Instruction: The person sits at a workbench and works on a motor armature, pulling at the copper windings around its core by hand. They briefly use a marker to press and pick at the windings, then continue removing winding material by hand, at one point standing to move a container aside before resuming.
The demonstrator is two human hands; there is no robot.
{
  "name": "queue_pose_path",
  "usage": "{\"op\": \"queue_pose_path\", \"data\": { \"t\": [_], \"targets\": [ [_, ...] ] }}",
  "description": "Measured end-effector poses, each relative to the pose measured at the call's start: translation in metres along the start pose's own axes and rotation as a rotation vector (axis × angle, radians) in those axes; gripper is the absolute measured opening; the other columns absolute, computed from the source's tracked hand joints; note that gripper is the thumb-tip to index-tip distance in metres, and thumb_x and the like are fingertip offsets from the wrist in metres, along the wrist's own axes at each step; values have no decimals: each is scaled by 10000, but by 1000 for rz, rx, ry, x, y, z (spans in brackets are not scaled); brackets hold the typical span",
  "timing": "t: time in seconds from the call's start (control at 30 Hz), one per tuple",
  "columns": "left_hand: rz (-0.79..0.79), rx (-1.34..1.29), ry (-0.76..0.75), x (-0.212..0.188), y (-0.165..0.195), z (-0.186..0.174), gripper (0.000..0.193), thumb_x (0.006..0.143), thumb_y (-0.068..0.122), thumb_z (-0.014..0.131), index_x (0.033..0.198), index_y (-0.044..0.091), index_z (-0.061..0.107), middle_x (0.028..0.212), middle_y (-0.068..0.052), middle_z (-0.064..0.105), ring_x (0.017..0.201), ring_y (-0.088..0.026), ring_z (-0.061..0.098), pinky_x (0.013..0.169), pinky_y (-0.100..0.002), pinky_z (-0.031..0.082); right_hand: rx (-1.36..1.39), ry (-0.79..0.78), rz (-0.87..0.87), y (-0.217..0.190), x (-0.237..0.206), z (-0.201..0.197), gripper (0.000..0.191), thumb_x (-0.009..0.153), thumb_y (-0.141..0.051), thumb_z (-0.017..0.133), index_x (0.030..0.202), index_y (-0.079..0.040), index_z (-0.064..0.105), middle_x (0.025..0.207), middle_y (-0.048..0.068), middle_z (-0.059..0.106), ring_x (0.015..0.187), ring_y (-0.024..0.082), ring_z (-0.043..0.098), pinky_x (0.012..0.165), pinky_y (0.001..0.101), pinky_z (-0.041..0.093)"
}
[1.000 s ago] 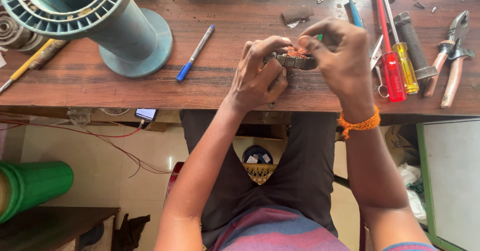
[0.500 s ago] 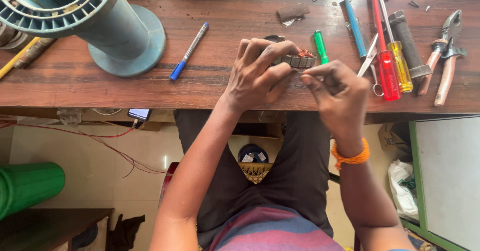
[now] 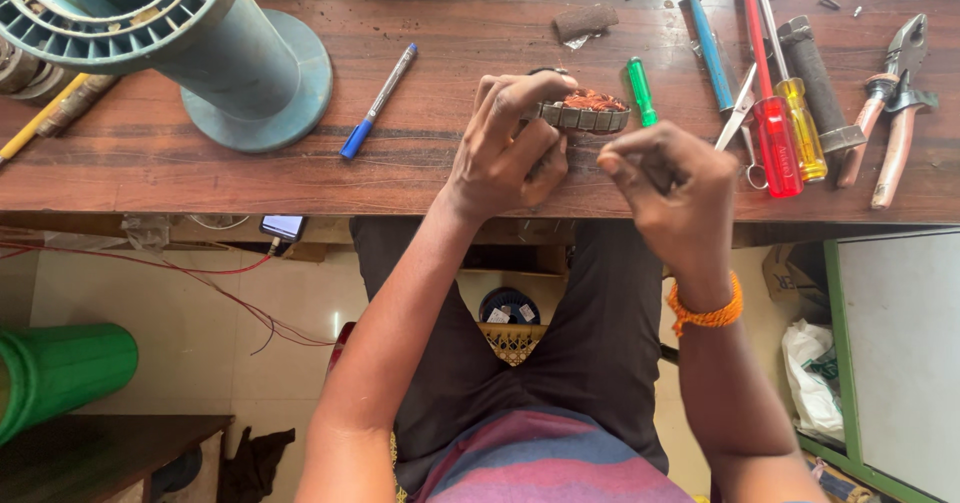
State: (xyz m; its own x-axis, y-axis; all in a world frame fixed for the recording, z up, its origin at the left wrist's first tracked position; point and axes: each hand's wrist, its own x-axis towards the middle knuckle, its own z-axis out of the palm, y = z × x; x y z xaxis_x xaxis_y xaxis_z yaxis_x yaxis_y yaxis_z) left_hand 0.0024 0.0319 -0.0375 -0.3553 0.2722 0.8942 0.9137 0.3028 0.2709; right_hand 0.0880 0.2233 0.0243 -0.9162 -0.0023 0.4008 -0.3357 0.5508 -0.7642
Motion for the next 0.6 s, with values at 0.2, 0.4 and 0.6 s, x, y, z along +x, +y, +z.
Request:
{"op": "queue_pose_path", "data": {
  "t": [0.2,0.4,0.6],
  "targets": [
    [-95,-64,75,3,6,-1,188,794,-18,742,822,12,558,1381,-120,522,1132,-245,655,954,-375,586,-125,-44,-87,-13,44,7,96,1002,-52,808,982,-20,721,651,-17,567,569,42,431,529,259,313],
    [-90,30,55,3,6,-1,190,808,1,766,857,16,583,1360,-96,530,1113,-237,610,937,-389,555,-136,-89,-43,-11,74,15,63,996,-67,790,1026,-23,756,697,-4,614,607,47,485,541,253,379],
    [5,41,-47,2,2,-1,323,859,76,820,941,97,509,1324,-33,636,1143,-247,615,964,-415,471,124,-111,100,4,64,-5,86,981,-81,752,1029,-16,720,836,-32,728,724,5,666,622,179,504]
  ]
}}
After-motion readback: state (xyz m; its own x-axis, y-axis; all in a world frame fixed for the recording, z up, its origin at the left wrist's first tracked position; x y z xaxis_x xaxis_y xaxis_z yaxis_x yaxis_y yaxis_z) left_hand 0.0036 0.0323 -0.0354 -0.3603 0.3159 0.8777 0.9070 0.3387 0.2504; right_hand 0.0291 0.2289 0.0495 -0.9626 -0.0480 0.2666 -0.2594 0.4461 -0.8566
